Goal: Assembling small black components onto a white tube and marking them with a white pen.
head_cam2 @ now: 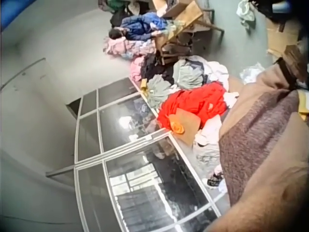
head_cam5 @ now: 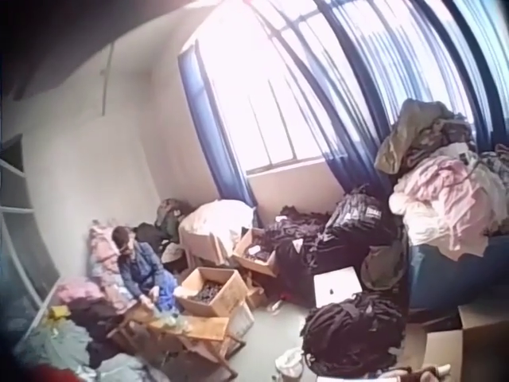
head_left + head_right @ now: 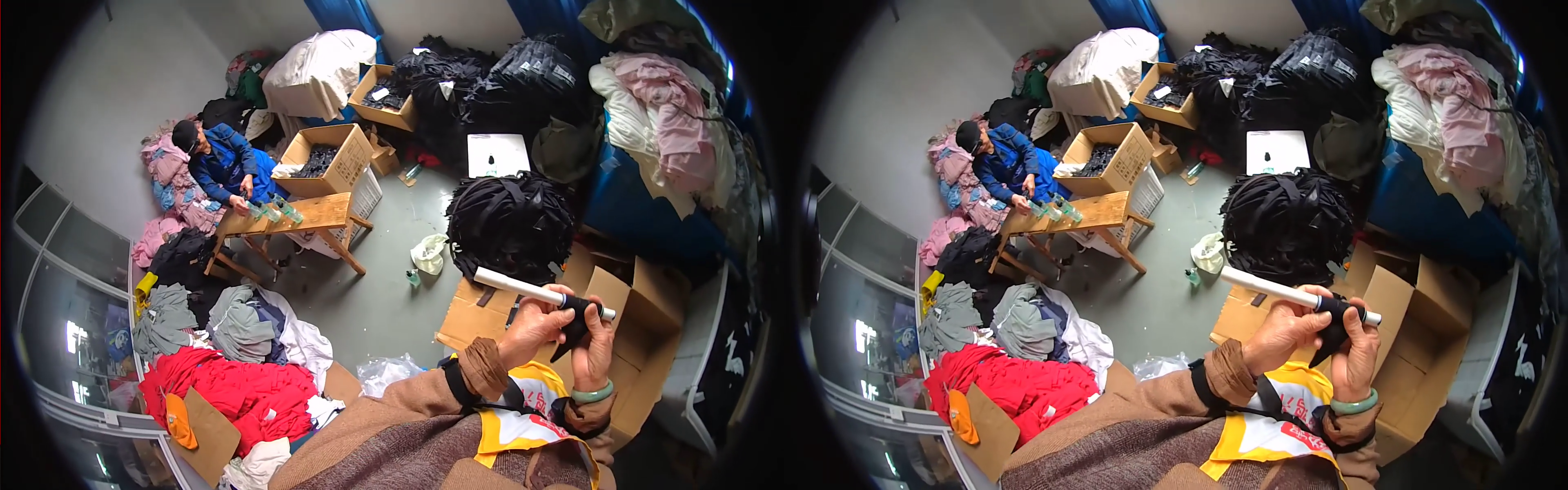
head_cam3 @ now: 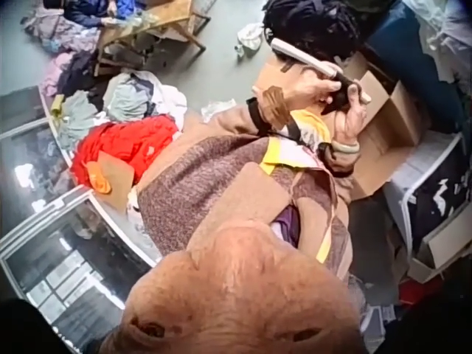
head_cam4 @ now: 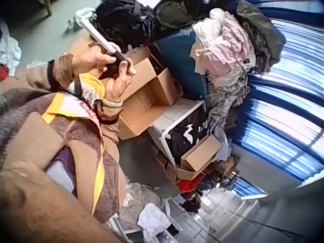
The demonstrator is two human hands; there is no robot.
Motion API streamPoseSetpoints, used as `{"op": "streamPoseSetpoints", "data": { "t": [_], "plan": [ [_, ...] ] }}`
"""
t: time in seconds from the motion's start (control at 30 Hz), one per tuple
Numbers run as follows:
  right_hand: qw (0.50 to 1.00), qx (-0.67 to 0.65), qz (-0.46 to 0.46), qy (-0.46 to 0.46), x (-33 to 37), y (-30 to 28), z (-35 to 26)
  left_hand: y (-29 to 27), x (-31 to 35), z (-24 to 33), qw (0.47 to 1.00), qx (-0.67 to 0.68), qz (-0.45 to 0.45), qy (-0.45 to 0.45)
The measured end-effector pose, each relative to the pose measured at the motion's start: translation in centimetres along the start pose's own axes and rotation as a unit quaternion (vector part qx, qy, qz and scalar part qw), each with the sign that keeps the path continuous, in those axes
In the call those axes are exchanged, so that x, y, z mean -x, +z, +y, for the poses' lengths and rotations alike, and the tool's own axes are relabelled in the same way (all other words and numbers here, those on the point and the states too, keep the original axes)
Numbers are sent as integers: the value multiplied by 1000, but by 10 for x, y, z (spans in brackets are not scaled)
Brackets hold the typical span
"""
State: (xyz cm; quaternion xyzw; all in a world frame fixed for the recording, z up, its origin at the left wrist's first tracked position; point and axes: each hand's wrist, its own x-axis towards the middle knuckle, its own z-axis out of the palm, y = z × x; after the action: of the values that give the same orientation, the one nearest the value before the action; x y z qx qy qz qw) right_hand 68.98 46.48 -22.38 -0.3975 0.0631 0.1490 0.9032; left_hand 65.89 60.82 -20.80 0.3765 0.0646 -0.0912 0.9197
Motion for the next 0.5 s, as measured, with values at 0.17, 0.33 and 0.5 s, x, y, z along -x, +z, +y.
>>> {"op": "streamPoseSetpoints", "data": {
  "t": [0.17,0.33,0.5],
  "plan": [
    [999,33,-11,-26,-6,28,6,6,0,20,998,-8,67,6],
    [998,-47,-17,-28,-4,25,1,4,-2,15,999,15,37,4],
    [1000,-25,-12,6,0,9,2,0,-5,8,998,-48,37,-20]
  ]
}}
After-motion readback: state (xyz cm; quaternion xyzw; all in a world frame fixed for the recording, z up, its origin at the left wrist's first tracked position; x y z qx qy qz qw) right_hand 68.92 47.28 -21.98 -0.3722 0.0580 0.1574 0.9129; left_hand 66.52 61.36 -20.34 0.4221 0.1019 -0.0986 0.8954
